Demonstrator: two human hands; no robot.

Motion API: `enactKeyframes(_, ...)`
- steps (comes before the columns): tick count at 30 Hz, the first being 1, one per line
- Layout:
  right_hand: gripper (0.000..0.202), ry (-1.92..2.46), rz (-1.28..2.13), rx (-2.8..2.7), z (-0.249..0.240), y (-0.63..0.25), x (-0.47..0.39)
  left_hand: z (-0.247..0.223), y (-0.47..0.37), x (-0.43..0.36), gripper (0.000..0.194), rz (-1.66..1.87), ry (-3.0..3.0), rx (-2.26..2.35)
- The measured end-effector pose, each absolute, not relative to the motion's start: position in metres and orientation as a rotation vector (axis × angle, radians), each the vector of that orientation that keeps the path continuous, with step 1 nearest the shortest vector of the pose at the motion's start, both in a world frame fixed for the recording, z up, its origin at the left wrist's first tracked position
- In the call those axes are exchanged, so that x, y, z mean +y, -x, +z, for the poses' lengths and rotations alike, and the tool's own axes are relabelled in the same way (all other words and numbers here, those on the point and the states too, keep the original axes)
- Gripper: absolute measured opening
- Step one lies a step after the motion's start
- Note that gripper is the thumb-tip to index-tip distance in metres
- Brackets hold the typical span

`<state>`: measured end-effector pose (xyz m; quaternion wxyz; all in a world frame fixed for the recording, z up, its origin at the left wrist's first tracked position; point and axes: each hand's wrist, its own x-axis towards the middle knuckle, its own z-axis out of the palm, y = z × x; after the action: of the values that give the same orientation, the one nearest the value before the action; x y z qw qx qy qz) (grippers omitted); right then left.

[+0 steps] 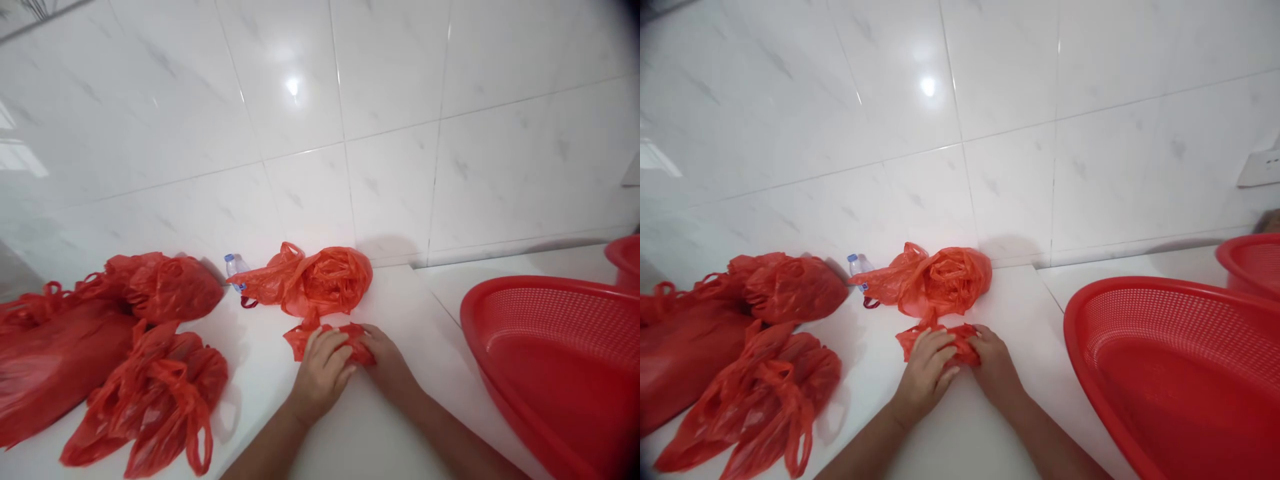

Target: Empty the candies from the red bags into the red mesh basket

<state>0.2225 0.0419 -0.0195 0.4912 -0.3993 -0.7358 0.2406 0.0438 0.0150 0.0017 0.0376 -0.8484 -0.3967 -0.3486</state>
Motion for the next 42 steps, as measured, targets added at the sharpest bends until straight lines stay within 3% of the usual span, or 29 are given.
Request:
enactKeyframes(3,0.021,1.040,0.946,-1.596,-0.010,-0.232,0.043,0.000,-0.033,0.025,0.054,-1.334,2.482,-1.584)
enactKeyframes(8,0.019,1.036,1.203,-1.160,-0.004,-0.249,0.050,0.000,-0.005,0.037,0.012,-1.908,2.265,-2.058)
enactKeyframes(11,0.018,0.960,1.284,-0.953,-0.005,-0.256,0.056,0.000,0.004,0.034,0.008,-2.242,2.126,-2.095)
enactKeyframes(16,0.019,0.857,1.443,-0.721,-0.004,-0.263,0.061,0.003,0.002,0.031,0.020,-2.968,1.869,-2.084)
enactKeyframes(22,0.027,0.649,1.604,-0.502,-0.004,-0.279,0.062,0.002,-0.006,0.033,0.013,-3.585,1.380,-2.192)
enactKeyframes(27,0.036,0.841,1.483,-0.768,-0.007,-0.268,0.058,-0.001,-0.006,0.033,0.011,-3.746,1.173,-2.178)
enactKeyframes(31,0.045,1.014,1.299,-1.196,-0.003,-0.245,0.044,-0.004,-0.010,0.030,0.018,-3.734,1.353,-2.115)
enactKeyframes(37,0.024,1.040,1.191,-1.443,0.000,-0.237,0.034,-0.006,-0.019,0.027,0.059,-3.488,1.822,-1.825)
enactKeyframes(42,0.018,0.928,1.489,-1.343,-0.003,-0.244,0.038,-0.006,-0.018,0.028,0.056,-3.445,2.142,-1.605)
